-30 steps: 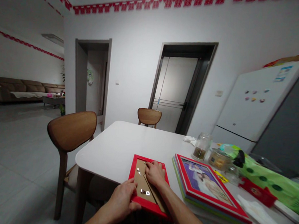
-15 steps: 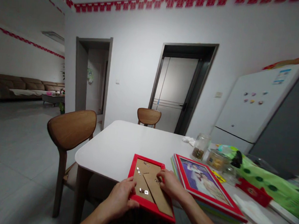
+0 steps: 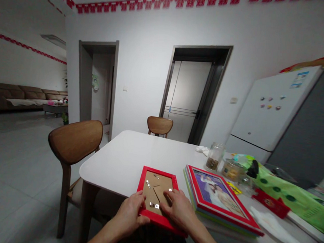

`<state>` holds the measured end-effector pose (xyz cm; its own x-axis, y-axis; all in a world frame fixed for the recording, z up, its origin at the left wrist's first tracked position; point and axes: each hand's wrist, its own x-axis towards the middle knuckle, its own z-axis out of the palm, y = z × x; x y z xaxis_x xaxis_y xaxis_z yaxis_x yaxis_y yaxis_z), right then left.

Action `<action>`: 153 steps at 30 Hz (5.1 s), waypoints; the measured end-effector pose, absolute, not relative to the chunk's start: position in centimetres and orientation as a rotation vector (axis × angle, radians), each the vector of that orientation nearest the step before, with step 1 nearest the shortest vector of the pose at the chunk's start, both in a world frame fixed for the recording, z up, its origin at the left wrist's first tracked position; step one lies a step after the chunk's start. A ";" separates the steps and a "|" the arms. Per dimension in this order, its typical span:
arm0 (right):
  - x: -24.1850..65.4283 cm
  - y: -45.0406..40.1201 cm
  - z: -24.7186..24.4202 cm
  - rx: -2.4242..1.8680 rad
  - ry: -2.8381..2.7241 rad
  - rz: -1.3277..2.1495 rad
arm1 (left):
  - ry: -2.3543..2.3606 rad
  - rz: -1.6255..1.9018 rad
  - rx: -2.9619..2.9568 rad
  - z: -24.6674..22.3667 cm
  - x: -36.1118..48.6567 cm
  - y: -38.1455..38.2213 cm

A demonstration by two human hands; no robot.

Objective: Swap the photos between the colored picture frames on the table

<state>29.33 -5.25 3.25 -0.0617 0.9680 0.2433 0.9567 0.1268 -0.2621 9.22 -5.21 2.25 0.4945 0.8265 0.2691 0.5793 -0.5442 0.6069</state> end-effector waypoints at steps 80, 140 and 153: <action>32.2 -5.2 1.8 -2.108 -1.870 0.037 | 1.750 0.983 2.128 1.0 4.8 -3.3; 30.6 -1.4 2.5 -1.659 -1.184 0.809 | 1.201 0.956 2.096 0.8 10.3 -7.2; 30.0 -0.9 3.4 -1.920 -1.506 0.407 | 1.119 0.836 2.315 1.7 9.8 -7.2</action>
